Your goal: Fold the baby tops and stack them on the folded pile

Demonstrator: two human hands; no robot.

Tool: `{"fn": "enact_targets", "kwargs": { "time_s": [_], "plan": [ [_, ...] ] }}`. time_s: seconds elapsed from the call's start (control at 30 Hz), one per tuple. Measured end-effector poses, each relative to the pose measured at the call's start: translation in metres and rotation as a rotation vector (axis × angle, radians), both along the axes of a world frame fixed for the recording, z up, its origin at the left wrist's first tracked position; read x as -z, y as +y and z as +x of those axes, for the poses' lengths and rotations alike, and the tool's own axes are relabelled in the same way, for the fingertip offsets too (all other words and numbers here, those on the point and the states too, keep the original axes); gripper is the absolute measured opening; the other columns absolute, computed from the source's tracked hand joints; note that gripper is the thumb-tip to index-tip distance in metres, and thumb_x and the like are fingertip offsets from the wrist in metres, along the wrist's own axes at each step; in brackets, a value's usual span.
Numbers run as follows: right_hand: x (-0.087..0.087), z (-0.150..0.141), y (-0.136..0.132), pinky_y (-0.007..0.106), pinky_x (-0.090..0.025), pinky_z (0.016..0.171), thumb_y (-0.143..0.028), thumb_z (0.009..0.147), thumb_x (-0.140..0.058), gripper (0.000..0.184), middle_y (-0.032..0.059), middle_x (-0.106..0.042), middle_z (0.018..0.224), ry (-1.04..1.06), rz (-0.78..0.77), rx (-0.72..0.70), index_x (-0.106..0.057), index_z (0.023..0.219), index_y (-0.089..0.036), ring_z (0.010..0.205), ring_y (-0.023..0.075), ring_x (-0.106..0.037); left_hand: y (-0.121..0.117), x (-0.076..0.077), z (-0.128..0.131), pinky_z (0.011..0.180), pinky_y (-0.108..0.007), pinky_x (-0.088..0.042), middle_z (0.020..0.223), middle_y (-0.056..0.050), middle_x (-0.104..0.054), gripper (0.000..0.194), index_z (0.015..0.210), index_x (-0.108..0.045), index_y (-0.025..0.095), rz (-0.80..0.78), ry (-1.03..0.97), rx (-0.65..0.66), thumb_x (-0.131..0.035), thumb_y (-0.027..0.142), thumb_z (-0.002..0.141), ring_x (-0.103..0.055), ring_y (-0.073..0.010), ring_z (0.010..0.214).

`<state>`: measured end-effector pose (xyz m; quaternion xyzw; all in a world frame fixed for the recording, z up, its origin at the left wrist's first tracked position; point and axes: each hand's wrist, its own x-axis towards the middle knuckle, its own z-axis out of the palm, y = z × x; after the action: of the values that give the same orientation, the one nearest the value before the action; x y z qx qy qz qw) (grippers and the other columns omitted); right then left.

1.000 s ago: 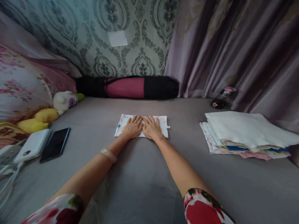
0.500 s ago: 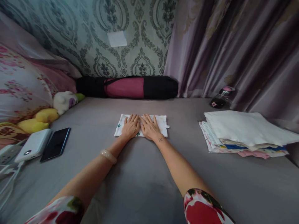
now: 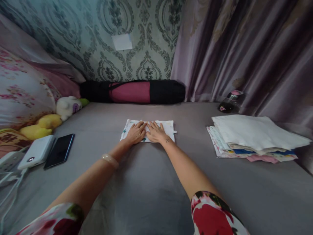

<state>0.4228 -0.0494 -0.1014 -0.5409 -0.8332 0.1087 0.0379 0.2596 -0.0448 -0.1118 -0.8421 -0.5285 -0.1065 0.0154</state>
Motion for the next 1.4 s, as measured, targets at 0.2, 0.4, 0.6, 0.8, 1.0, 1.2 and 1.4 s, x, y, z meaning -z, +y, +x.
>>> {"fn": "enact_targets", "kwargs": {
  "time_s": [0.2, 0.4, 0.6, 0.8, 1.0, 1.2, 1.4],
  "plan": [
    [0.008, -0.011, -0.012, 0.054, -0.008, 0.116, -0.04, 0.096, -0.03, 0.061, 0.0086, -0.028, 0.157, 0.03, 0.184, 0.093, -0.028, 0.152, -0.017, 0.145, 0.0254, -0.019, -0.003, 0.003, -0.011, 0.115, -0.045, -0.027, 0.152, -0.013, -0.038, 0.051, 0.144, -0.039, 0.012, 0.004, 0.019, 0.039, -0.027, 0.029, 0.097, -0.031, -0.0229, 0.143],
    [0.009, -0.01, -0.016, 0.051, -0.007, 0.116, -0.04, 0.097, -0.03, 0.059, 0.0096, -0.028, 0.157, 0.032, 0.219, 0.088, -0.028, 0.152, -0.019, 0.145, 0.0243, -0.021, -0.008, 0.005, -0.008, 0.116, -0.046, -0.025, 0.153, -0.012, -0.036, 0.053, 0.145, -0.039, 0.013, 0.043, 0.032, -0.006, -0.025, 0.036, 0.099, -0.03, -0.0246, 0.143],
    [0.009, -0.011, -0.019, 0.055, 0.0, 0.115, -0.04, 0.097, -0.03, 0.06, 0.015, -0.019, 0.159, 0.05, 0.345, 0.203, -0.031, 0.15, -0.01, 0.147, 0.0277, -0.011, -0.01, 0.008, -0.006, 0.116, -0.055, -0.014, 0.154, -0.015, -0.034, 0.063, 0.146, -0.037, 0.016, 0.143, 0.005, -0.18, -0.023, 0.053, 0.097, -0.022, -0.0324, 0.145],
    [0.011, -0.012, -0.016, 0.055, -0.012, 0.114, -0.043, 0.096, -0.031, 0.063, 0.0187, -0.027, 0.156, 0.028, 0.224, 0.302, -0.036, 0.146, -0.006, 0.145, 0.0323, -0.017, -0.007, 0.01, -0.006, 0.112, -0.056, -0.021, 0.148, -0.013, -0.043, 0.064, 0.146, -0.035, 0.021, 0.066, 0.021, -0.171, -0.025, 0.058, 0.095, -0.034, -0.0335, 0.137],
    [0.009, -0.008, -0.012, 0.054, -0.012, 0.114, -0.047, 0.097, -0.029, 0.065, 0.018, -0.025, 0.157, 0.027, 0.181, 0.289, -0.034, 0.148, -0.008, 0.145, 0.0311, -0.015, -0.008, 0.004, -0.005, 0.109, -0.054, -0.027, 0.146, -0.014, -0.044, 0.062, 0.144, -0.038, 0.021, 0.059, 0.036, -0.173, -0.029, 0.057, 0.095, -0.036, -0.0333, 0.135],
    [-0.007, 0.021, -0.002, 0.058, -0.009, 0.115, -0.051, 0.097, -0.026, 0.064, 0.0108, -0.023, 0.159, -0.019, -0.025, 0.108, -0.033, 0.15, -0.016, 0.146, 0.0275, -0.016, 0.0, -0.005, -0.022, 0.104, -0.047, -0.037, 0.143, -0.009, -0.049, 0.057, 0.142, -0.041, 0.024, 0.026, 0.06, -0.046, -0.035, 0.056, 0.094, -0.046, -0.0291, 0.127],
    [0.003, 0.036, -0.009, 0.052, -0.009, 0.117, -0.045, 0.099, -0.023, 0.058, 0.0067, -0.022, 0.159, 0.019, 0.115, 0.046, -0.031, 0.15, -0.019, 0.147, 0.0214, -0.013, 0.004, 0.004, -0.036, 0.111, -0.044, -0.03, 0.149, -0.009, -0.043, 0.059, 0.147, -0.035, 0.021, 0.044, 0.079, -0.007, -0.027, 0.052, 0.097, -0.038, -0.0272, 0.136]
  ]
}}
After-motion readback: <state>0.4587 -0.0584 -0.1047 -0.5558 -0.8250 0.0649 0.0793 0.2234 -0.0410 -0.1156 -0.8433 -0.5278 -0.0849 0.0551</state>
